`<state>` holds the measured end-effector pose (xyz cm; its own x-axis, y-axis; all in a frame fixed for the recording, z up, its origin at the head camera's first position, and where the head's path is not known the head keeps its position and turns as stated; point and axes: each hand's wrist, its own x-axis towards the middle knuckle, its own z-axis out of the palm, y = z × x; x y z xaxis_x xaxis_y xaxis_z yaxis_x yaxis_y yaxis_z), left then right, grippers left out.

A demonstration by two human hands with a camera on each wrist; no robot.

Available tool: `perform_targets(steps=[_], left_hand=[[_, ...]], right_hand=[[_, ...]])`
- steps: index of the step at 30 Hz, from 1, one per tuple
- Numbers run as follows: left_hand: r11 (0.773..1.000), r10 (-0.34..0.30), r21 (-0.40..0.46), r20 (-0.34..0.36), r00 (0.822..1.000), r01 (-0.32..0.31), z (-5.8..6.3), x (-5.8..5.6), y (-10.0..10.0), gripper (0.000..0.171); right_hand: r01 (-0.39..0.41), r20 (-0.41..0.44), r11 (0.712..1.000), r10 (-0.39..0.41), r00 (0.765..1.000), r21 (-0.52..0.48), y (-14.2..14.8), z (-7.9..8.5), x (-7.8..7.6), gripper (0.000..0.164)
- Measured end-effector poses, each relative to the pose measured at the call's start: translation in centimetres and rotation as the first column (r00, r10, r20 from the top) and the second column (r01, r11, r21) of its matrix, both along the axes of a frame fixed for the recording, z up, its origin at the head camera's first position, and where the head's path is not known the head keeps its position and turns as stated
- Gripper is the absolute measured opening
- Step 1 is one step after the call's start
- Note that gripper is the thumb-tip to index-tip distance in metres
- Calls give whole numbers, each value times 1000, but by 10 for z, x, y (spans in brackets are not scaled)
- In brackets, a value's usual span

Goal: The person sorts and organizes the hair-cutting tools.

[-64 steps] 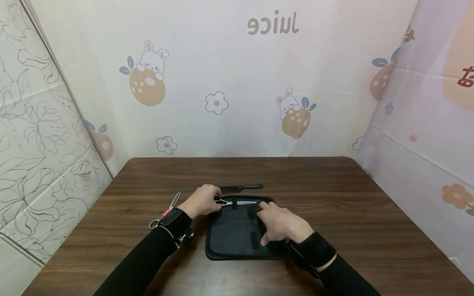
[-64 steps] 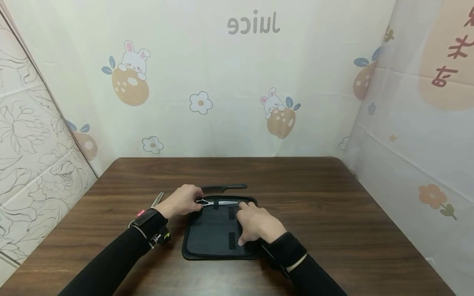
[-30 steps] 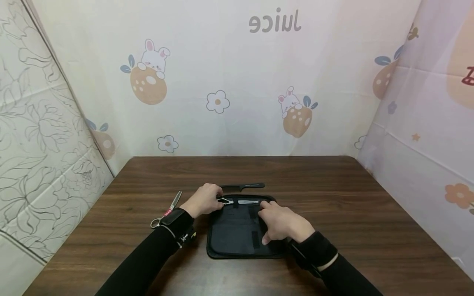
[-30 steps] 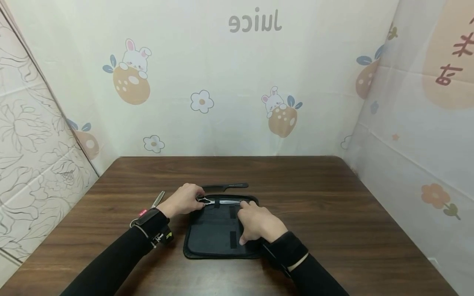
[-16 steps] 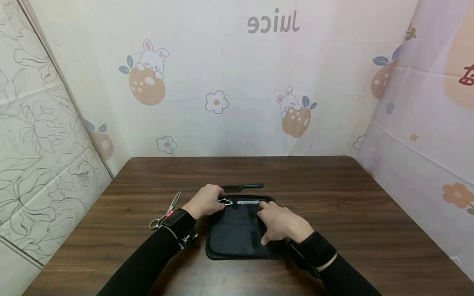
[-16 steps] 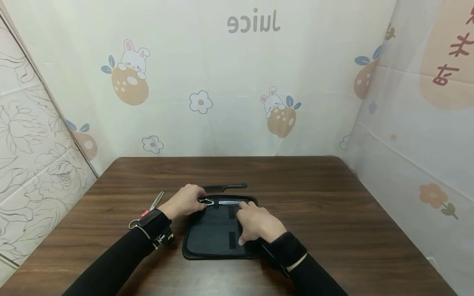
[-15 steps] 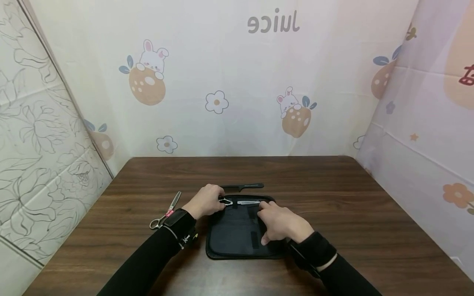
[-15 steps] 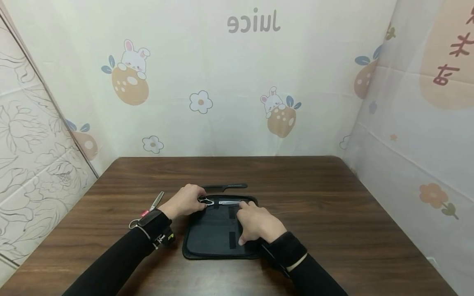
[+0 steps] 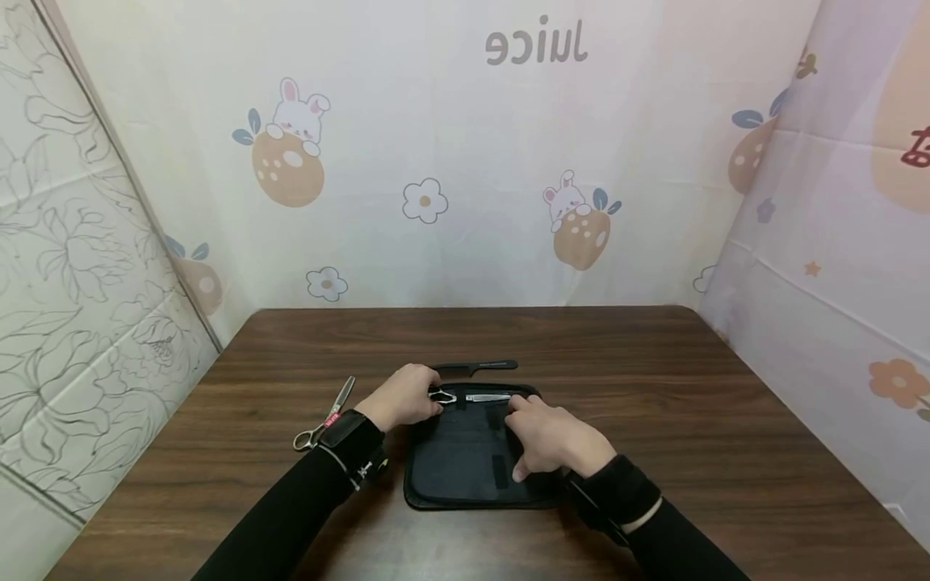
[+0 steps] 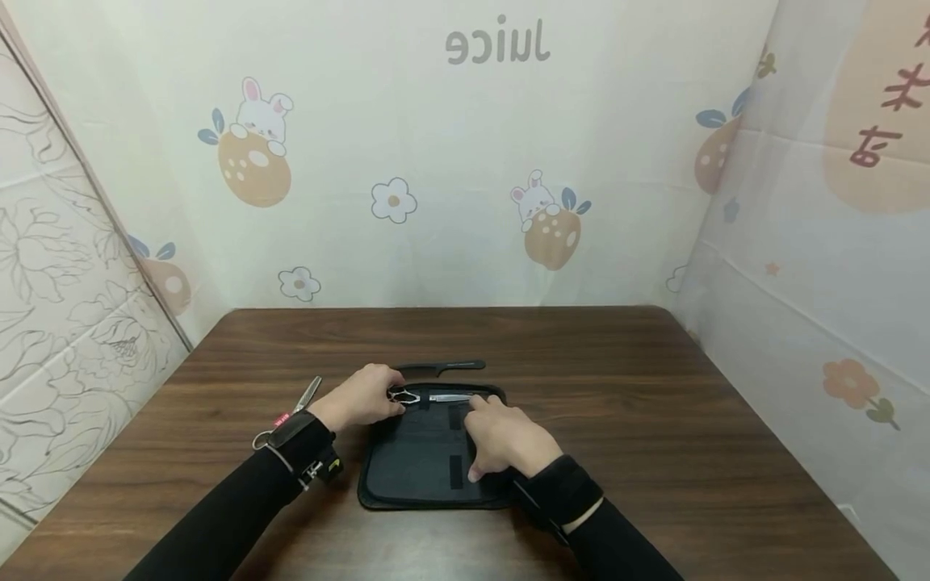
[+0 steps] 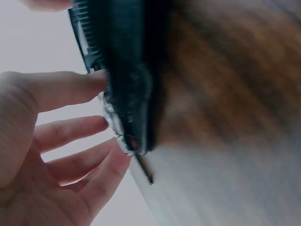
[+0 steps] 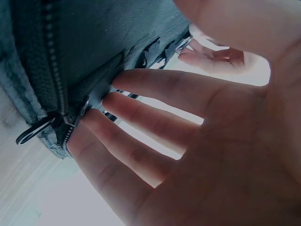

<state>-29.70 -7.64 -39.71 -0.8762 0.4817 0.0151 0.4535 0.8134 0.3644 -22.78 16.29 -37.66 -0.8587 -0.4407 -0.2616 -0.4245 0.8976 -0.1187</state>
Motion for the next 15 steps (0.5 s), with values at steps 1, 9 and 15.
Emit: perform_targets(steps=[1,9,15], left_hand=[[1000,-4,-2,13,1000,4,1,0,0,38],[1000,-4,4,89,996,3,5,0,-4,40],[1000,-20,20,69,997,19,3,-1,-5,39]], right_hand=[[1,-2,1000,-1,1000,2,0,0,0,61],[4,3,1000,-4,1000,-7,-2,-4,0,62],[4,-6,1000,-4,1000,5,-2,-2,-1,62]])
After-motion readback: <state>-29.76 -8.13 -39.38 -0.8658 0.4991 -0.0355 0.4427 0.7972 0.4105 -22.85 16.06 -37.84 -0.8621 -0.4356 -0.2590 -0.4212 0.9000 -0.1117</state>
